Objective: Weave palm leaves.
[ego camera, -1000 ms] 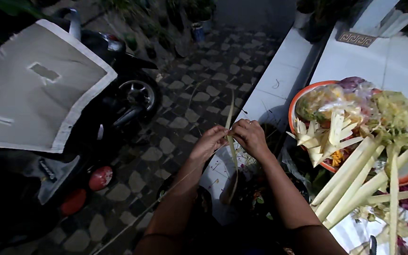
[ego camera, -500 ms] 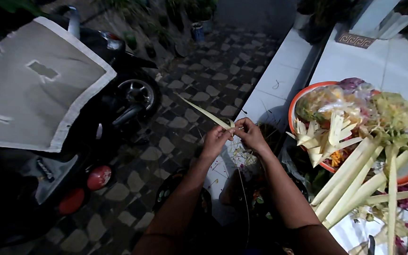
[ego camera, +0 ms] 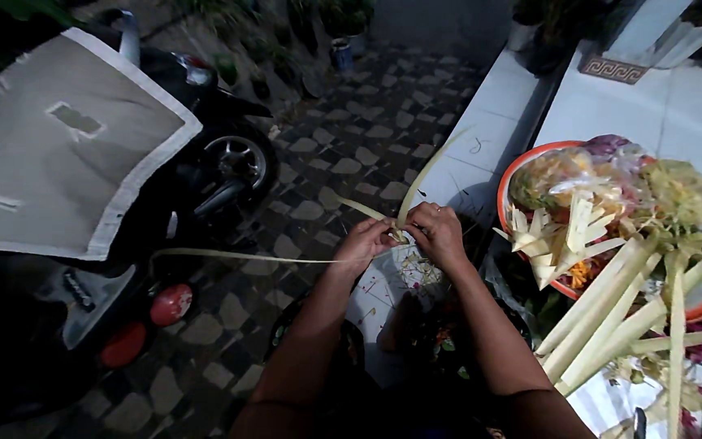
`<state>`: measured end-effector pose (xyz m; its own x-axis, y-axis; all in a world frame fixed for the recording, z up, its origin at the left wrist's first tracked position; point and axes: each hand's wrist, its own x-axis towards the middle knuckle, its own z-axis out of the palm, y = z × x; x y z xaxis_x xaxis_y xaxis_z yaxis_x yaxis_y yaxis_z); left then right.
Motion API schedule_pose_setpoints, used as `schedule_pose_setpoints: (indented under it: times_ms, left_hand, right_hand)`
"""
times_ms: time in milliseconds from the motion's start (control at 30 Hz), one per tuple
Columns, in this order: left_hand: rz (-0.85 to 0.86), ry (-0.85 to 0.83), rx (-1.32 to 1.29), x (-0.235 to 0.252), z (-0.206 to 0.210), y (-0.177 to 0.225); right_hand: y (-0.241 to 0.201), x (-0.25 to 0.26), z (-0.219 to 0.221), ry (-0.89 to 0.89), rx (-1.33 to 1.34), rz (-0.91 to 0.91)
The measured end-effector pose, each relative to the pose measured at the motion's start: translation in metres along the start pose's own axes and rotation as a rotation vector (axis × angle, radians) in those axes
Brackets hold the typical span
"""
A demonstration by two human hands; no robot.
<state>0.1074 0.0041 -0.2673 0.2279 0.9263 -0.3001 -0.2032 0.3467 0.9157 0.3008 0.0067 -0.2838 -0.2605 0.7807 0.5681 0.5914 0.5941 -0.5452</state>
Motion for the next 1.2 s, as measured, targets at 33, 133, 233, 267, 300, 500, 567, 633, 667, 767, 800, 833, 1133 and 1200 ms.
schedule_pose_setpoints:
  times_ms: [33, 133, 233, 267, 300, 500, 567, 633, 667, 767, 800, 833, 1133, 1200]
  left_hand:
    - [-0.008, -0.073, -0.003, -0.002, -0.005, 0.003]
    - [0.0, -0.183, 0.01, -0.005, -0.011, 0.007]
    - [0.021, -0.126, 0.069, -0.005, -0.008, 0.003]
    - [0.023, -0.111, 0.088, -0.004, -0.007, 0.0]
    - [0.019, -0.104, 0.083, -0.003, -0.007, -0.001]
    - [-0.067, -0.061, 0.009, 0.0, -0.002, -0.001]
    - [-0.075, -0.052, -0.02, 0.001, -0.002, -0.003]
    - [-0.083, -0.031, -0.026, 0.0, 0.0, -0.002]
    - [-0.075, -0.017, -0.011, -0.001, 0.002, -0.002]
    - [-0.006, 0.026, 0.091, -0.005, 0.009, -0.003]
    - [0.019, 0.036, 0.135, -0.006, 0.01, -0.003]
    - [0.042, 0.047, 0.186, -0.007, 0.013, -0.003]
    - [0.169, 0.114, 0.469, -0.002, 0.012, -0.011]
    - [0.104, 0.118, 0.34, -0.003, 0.015, -0.007]
  right_hand:
    - [0.001, 0.0, -0.002, -0.005, -0.006, -0.006]
    - [0.002, 0.0, -0.004, -0.008, -0.005, -0.026]
    - [0.0, -0.001, -0.003, -0.033, -0.003, -0.076]
    - [-0.001, -0.001, -0.002, -0.038, -0.01, -0.093]
    - [-0.001, -0.001, -0.001, -0.038, -0.022, -0.111]
    - [0.003, -0.003, 0.004, -0.065, 0.151, -0.01]
    - [0.004, -0.002, 0.005, -0.106, 0.298, 0.076]
    - [0.005, -0.002, 0.008, -0.106, 0.419, 0.122]
    - [0.005, -0.002, 0.008, -0.104, 0.471, 0.151]
    - [0.001, -0.002, 0.008, -0.132, 0.585, 0.345]
    - [0.0, -0.002, 0.008, -0.149, 0.603, 0.425]
    - [0.0, -0.002, 0.007, -0.169, 0.621, 0.486]
    - [-0.002, -0.003, 0.005, -0.127, 0.662, 0.544]
    - [0.0, -0.003, 0.008, -0.06, 0.61, 0.457]
